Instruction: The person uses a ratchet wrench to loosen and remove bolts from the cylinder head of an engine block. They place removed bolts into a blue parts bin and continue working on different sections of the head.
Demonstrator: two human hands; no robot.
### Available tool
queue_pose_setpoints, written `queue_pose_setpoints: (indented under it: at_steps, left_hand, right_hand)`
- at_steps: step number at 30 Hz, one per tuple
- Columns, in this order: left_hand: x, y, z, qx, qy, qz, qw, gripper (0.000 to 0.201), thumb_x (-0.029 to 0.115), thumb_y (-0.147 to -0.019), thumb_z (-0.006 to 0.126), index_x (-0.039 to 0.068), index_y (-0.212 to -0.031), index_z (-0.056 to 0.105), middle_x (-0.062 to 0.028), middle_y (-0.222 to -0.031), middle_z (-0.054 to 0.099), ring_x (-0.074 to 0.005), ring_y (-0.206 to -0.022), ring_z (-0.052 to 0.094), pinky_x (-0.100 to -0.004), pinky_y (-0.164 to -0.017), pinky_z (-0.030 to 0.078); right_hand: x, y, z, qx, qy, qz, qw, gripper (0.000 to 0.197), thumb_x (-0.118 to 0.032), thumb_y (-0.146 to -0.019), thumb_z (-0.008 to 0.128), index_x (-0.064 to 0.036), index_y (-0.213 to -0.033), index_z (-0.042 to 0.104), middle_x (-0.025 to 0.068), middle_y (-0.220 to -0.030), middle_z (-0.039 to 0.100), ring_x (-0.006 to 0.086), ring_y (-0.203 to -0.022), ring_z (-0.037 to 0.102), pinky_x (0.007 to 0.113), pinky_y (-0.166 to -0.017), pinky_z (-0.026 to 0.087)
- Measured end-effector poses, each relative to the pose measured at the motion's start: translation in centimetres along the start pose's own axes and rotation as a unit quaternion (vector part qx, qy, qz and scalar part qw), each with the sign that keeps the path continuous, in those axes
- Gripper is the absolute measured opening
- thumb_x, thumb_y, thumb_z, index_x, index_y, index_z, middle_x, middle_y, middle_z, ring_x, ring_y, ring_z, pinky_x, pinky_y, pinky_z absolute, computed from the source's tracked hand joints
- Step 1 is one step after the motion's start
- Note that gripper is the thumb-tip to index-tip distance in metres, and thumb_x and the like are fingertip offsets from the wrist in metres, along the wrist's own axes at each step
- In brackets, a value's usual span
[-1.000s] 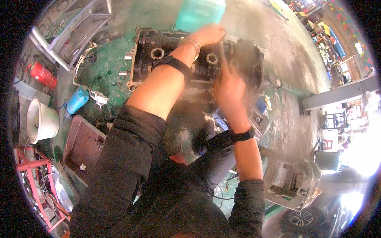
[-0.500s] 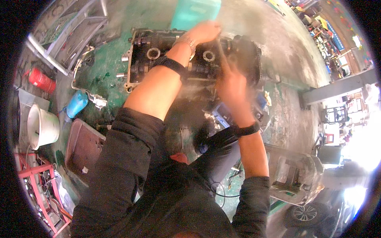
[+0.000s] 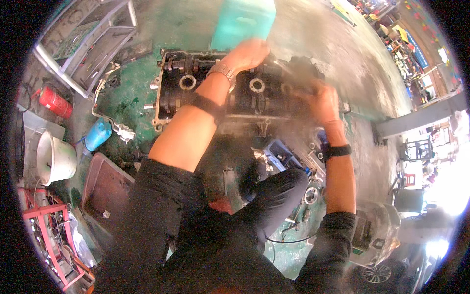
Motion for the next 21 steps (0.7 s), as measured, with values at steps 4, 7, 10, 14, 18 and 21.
queue_pose_setpoints:
  at_steps: [4,7,10,14,18,21]
  left_hand:
    - [0.4,0.8,-1.0,-0.005,0.025,0.043,0.999,0.035,0.027,-0.096,0.046,0.002,-0.073,0.055,-0.0058,-0.063,0.049,-0.018,-0.064,0.048,-0.0411,-0.066,0.044]
    - [0.5,1.1,-0.9,-0.052,-0.032,0.006,0.998,0.034,0.02,-0.097,0.044,-0.001,-0.104,0.068,-0.0209,-0.116,0.064,-0.0377,-0.103,0.063,-0.0434,-0.094,0.051]
    - [1.3,1.5,-1.3,-0.049,-0.064,0.022,0.996,0.033,0.022,-0.097,0.046,-0.002,-0.103,0.069,-0.0219,-0.115,0.064,-0.037,-0.102,0.064,-0.0434,-0.091,0.052]
    - [1.4,1.8,-1.7,-0.021,-0.038,0.023,0.999,0.033,0.023,-0.096,0.048,-0.002,-0.1,0.07,-0.0229,-0.112,0.066,-0.0371,-0.097,0.066,-0.0438,-0.086,0.053]
    - [0.6,1.6,-1.7,0.011,0.008,-0.003,1.0,0.035,0.028,-0.094,0.052,-0.003,-0.099,0.069,-0.0238,-0.098,0.068,-0.0384,-0.092,0.066,-0.0437,-0.084,0.052]
    - [-0.9,1.5,-1.4,0.031,0.074,-0.067,0.995,0.038,0.033,-0.091,0.056,-0.003,-0.097,0.068,-0.0252,-0.092,0.068,-0.0395,-0.09,0.066,-0.0432,-0.084,0.051]
  right_hand:
    - [3.8,-2.7,-1.0,0.049,-0.062,0.036,0.996,0.058,-0.029,-0.076,0.083,-0.0004,-0.123,0.065,0.0187,-0.106,0.072,0.0173,-0.094,0.068,0.032,-0.085,0.052]
    - [6.2,-4.7,0.0,0.05,-0.112,0.087,0.989,0.054,-0.033,-0.083,0.076,0.0013,-0.123,0.062,0.0205,-0.113,0.069,0.0271,-0.106,0.067,0.037,-0.093,0.051]
    - [7.3,-8.0,0.6,0.057,-0.148,0.123,0.98,0.069,-0.047,-0.081,0.077,0.0075,-0.121,0.062,0.0244,-0.112,0.068,0.0283,-0.105,0.066,0.038,-0.092,0.05]
    - [7.5,-11.4,1.6,-0.06,-0.14,0.184,0.971,0.074,-0.046,-0.079,0.079,0.0102,-0.122,0.059,0.0189,-0.105,0.069,0.0227,-0.099,0.065,0.032,-0.08,0.053]
    - [6.8,-13.9,2.8,-0.092,-0.184,0.219,0.954,0.076,-0.043,-0.079,0.08,0.0124,-0.125,0.055,0.0187,-0.104,0.069,0.0214,-0.093,0.066,0.029,-0.07,0.054]
    - [5.4,-16.2,4.0,-0.081,-0.254,0.188,0.945,0.075,-0.033,-0.082,0.079,0.0132,-0.13,0.048,0.0181,-0.106,0.067,0.0211,-0.085,0.067,0.029,-0.073,0.059]
Point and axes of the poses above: each hand's wrist, its own y-axis away from the middle knuckle, its own z-axis out of the palm, x = y × z, the point moved 8 cm from there along -y, towards the middle knuckle
